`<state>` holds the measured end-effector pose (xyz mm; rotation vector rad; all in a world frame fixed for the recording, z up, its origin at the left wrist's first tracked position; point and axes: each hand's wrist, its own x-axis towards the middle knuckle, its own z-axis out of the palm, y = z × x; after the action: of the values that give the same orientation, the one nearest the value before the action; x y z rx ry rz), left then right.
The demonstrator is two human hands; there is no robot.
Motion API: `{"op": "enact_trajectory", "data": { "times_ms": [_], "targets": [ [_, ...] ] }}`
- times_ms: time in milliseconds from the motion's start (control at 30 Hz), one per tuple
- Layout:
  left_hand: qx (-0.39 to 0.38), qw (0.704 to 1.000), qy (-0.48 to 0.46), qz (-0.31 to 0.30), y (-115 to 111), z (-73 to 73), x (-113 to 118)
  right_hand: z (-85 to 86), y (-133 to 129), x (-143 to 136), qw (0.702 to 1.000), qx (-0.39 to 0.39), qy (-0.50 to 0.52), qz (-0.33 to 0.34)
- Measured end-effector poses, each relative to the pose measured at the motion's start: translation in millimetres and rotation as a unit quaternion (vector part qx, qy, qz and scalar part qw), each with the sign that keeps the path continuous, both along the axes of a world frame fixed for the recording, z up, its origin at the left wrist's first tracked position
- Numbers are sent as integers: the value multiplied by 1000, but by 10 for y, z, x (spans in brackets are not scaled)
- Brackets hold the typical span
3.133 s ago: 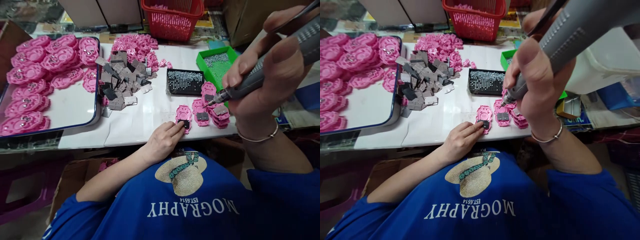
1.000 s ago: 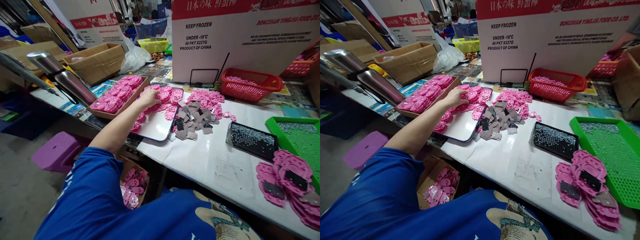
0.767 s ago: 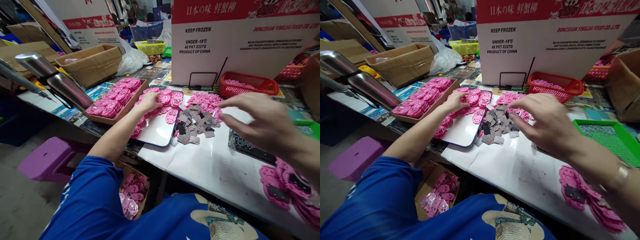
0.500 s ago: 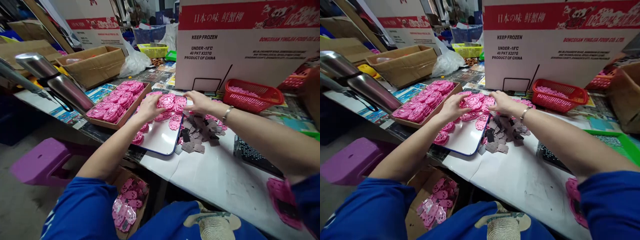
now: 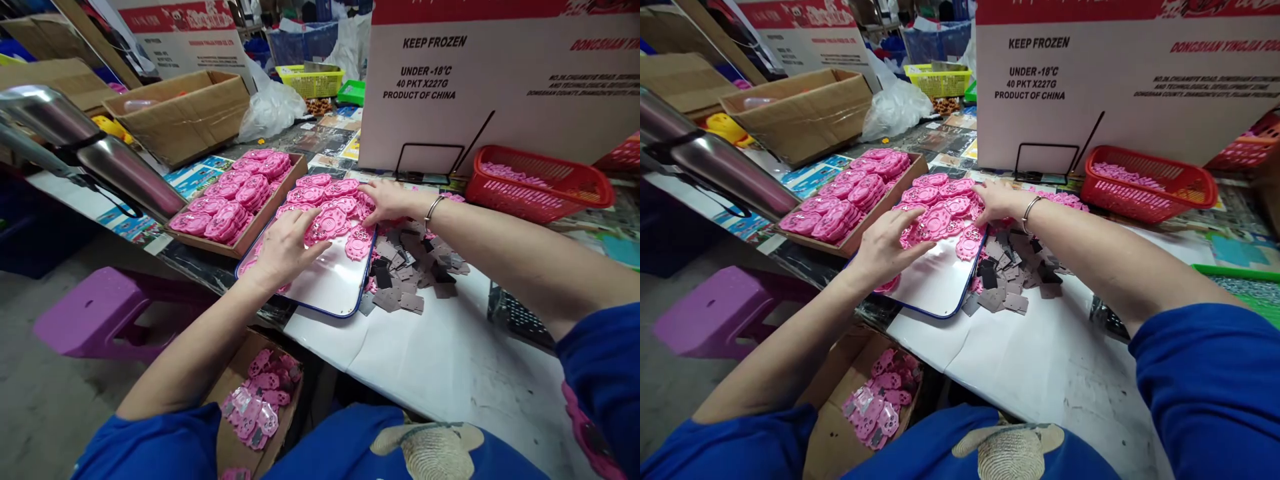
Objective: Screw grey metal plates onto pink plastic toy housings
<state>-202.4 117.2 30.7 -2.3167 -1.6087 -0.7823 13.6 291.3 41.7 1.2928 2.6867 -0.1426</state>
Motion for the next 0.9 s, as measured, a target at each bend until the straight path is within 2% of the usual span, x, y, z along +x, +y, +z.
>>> {"op": "enact_trajectory", "data": {
  "times_ms": [233,400,500,600,700,767,833,900],
  "targets": [
    [9,999,24,19,-51,-24,11,16,21,3,1000,-3,-21,7],
    [7,999,29,11,-137,12,57,45,-12,-19,1000,9,-8,4],
    [9,1000,17,7,-219,62,99,172,-28,-12,1000,26,13,-2],
    [1,1000,-3,-12,-348,123,178,387,-131,103,998,36,45,-9],
    [-7,999,-13,-38,-529,160,321,592,-432,397,997,36,72,-4],
    [-10,998,-16,-60,-662,148,453,671,-765,684,996,33,82,7],
    [-21,995,-23,-91,-791,96,611,673,-1193,1009,997,10,71,13],
    [-40,991,-34,-124,-909,-1,791,579,-1678,1332,998,-13,63,12]
  ]
}}
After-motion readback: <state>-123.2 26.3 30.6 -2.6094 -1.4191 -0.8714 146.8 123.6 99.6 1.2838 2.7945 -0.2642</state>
